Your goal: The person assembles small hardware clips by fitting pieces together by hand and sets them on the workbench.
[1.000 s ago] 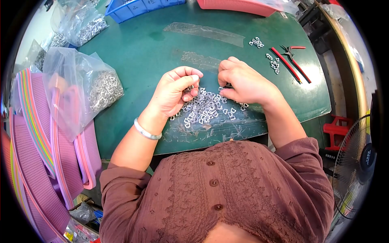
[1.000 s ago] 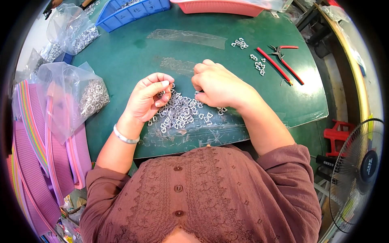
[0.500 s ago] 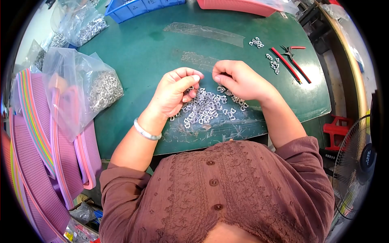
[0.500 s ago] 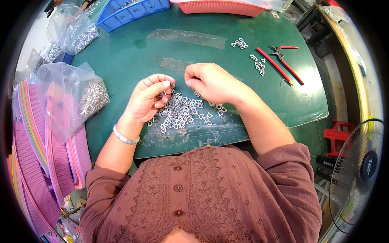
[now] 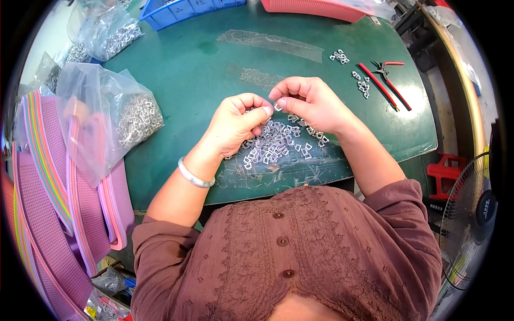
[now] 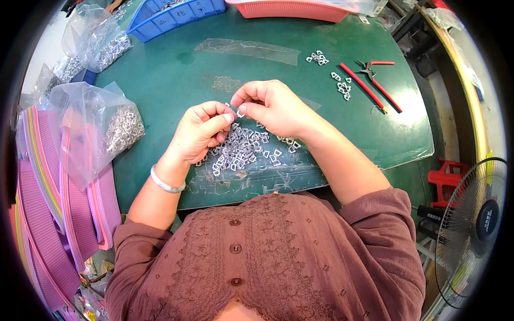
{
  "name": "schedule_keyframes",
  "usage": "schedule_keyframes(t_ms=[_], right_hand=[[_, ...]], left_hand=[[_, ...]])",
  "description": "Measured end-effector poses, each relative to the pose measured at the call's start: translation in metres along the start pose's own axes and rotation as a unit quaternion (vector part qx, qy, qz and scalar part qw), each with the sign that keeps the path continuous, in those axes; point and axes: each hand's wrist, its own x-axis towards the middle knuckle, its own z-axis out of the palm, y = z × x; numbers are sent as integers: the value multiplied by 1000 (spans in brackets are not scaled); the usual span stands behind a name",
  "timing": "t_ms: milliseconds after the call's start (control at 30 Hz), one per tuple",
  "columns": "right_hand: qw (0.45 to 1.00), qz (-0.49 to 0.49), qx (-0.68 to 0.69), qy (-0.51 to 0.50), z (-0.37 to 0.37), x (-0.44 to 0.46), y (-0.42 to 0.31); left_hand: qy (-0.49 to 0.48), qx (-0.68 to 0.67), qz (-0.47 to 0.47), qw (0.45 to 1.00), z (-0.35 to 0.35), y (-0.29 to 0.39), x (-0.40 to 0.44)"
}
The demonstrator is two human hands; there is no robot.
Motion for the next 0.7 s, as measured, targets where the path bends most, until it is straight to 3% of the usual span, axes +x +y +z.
schedule_keyframes(t_ms=[133,233,367,467,567,700], right_hand=[[997,-65,-10,51,6,0,4],[967,-183,-166,65,9,-3,-1],[923,-288,-236,93,14,0,2],[958,-226,-154,84,12,0,2],[952,-247,-133,124,10,2,5],[974,-150,-121,119,7,1,5]], left_hand=[[-6,-7,-6,1000,-1,0,0],[7,-6,-27,1000,0,3,-1],[23,-28,-21,999,-1,1,0],[36,-40,-17,998,-1,0,1],[42,-34,-12,998,-1,0,1],[47,-22,5,999,-1,-1,1]])
